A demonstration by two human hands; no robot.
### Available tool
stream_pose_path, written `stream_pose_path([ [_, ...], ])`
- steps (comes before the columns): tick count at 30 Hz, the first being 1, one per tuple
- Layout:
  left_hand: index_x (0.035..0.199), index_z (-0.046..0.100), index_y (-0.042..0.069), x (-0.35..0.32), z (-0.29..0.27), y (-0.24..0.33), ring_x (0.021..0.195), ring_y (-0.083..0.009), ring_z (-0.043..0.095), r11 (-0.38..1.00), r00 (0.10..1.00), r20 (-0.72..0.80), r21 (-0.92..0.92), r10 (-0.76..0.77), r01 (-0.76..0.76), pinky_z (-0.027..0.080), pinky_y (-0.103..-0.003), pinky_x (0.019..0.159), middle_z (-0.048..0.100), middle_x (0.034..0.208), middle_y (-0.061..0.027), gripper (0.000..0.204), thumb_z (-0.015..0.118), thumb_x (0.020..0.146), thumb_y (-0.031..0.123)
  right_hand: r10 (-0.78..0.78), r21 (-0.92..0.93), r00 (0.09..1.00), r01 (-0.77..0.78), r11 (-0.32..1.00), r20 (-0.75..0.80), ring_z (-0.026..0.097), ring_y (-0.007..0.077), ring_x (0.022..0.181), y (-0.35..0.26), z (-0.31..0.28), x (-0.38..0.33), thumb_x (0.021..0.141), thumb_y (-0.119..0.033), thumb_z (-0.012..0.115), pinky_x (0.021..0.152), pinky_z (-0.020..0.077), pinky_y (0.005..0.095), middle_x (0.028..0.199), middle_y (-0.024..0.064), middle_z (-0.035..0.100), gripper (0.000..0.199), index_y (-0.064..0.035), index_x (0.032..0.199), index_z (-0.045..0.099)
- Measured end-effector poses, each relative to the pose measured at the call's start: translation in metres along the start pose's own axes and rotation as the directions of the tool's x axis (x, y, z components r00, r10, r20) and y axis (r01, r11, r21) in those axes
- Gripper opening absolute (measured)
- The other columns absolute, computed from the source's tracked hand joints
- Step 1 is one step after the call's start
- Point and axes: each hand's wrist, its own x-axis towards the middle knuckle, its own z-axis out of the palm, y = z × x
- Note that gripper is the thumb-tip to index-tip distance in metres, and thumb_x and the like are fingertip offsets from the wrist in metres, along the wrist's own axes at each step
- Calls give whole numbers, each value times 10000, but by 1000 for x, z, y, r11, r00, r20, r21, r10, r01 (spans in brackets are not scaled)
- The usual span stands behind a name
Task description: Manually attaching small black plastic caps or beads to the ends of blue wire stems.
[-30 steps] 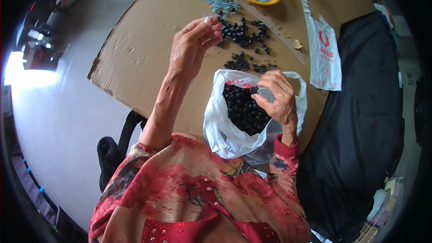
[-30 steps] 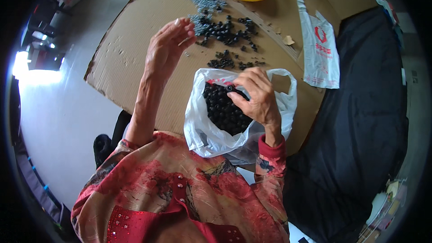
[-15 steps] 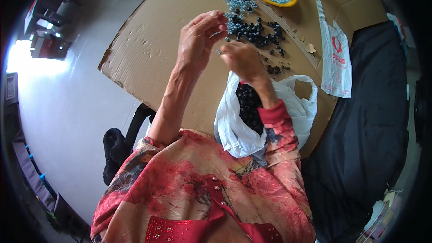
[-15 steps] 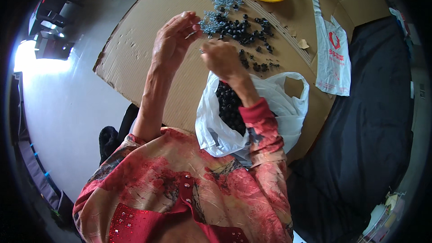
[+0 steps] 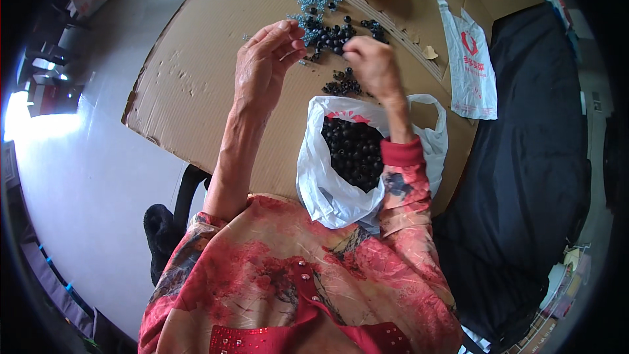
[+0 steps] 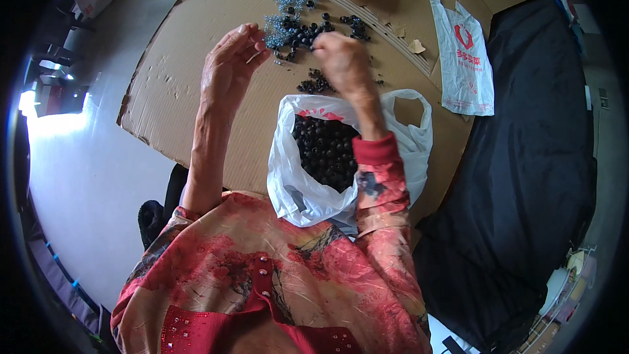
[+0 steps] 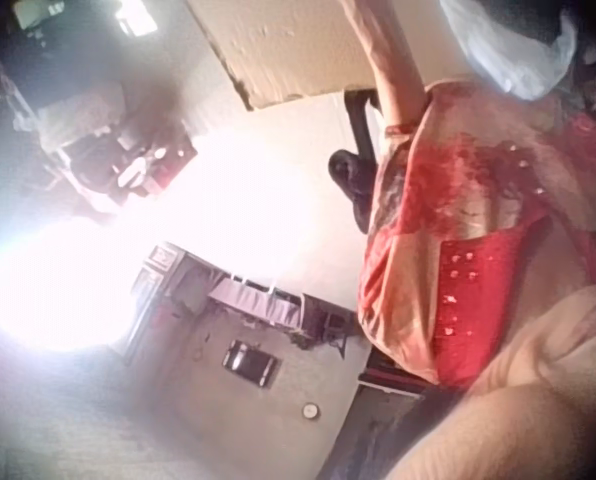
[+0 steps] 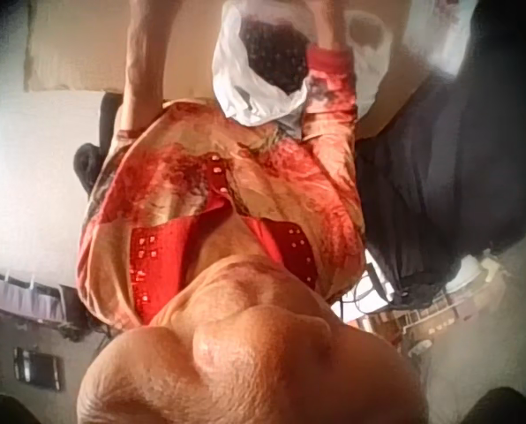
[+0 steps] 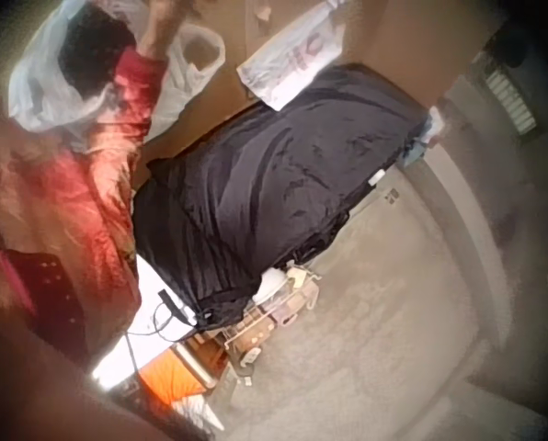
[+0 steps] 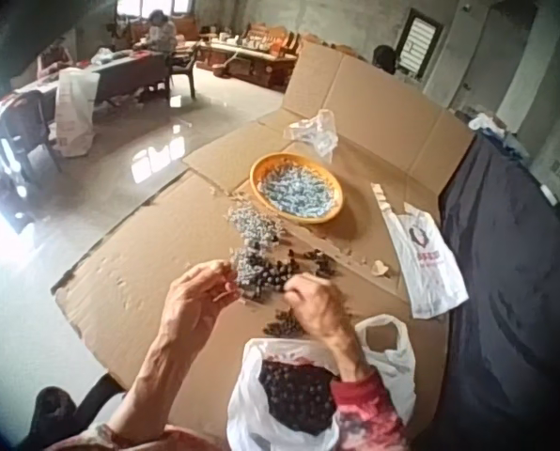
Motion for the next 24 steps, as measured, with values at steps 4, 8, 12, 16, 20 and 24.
stream_pose_path([
  [4, 954, 592, 10, -1, 2, -4, 770, -144, 574, 999, 1000, 0, 29, -27, 27, 481, -311, 751, 611, 875, -78, 195, 562, 865, 180, 168, -101, 976, -155, 983, 135, 586, 302, 648, 27, -30, -25, 719, -50, 536, 597, 460, 370, 675, 135, 582, 58, -32, 752, 579],
  [8, 954, 595, 11, -1, 5, -9, 760, -144, 575, 998, 998, -9, 10, -57, 57, 481, -307, 747, 612, 866, -75, 191, 571, 860, 176, 207, -59, 968, -201, 978, 141, 585, 305, 662, 33, -17, -38, 715, -44, 536, 598, 460, 380, 682, 136, 577, 76, -31, 774, 583],
  [12, 952, 596, 12, 0, 5, -6, 761, -143, 574, 999, 999, -25, 33, -37, 38, 480, -304, 747, 611, 860, -73, 191, 567, 863, 179, 97, -72, 989, -89, 993, 115, 577, 315, 718, 25, -4, -27, 710, -28, 528, 649, 463, 395, 746, 146, 582, 125, -44, 812, 598],
  [16, 945, 586, 10, -2, 4, -5, 726, -108, 569, 999, 999, -28, 21, -36, 36, 476, -263, 707, 610, 843, -56, 189, 570, 859, 177, -38, -211, 986, 72, 975, 161, 550, 321, 717, 36, 11, -28, 704, -40, 529, 691, 436, 423, 727, 133, 570, 90, -52, 773, 586],
  [20, 950, 592, 15, -2, 1, -9, 763, -130, 578, 998, 998, -14, 20, -62, 62, 485, -291, 737, 609, 856, -59, 190, 565, 866, 183, -79, -241, 987, 111, 964, 139, 555, 292, 698, 33, 18, -30, 696, -110, 584, 661, 430, 409, 688, 91, 555, 69, -69, 713, 531],
  [24, 959, 586, 15, -3, 2, -13, 745, -124, 581, 996, 996, -22, 26, -83, 84, 486, -287, 739, 611, 862, -61, 191, 561, 868, 182, -117, -204, 987, 138, 969, 111, 568, 288, 713, 39, 13, -27, 714, -103, 581, 661, 449, 402, 713, 108, 565, 61, -57, 748, 559],
])
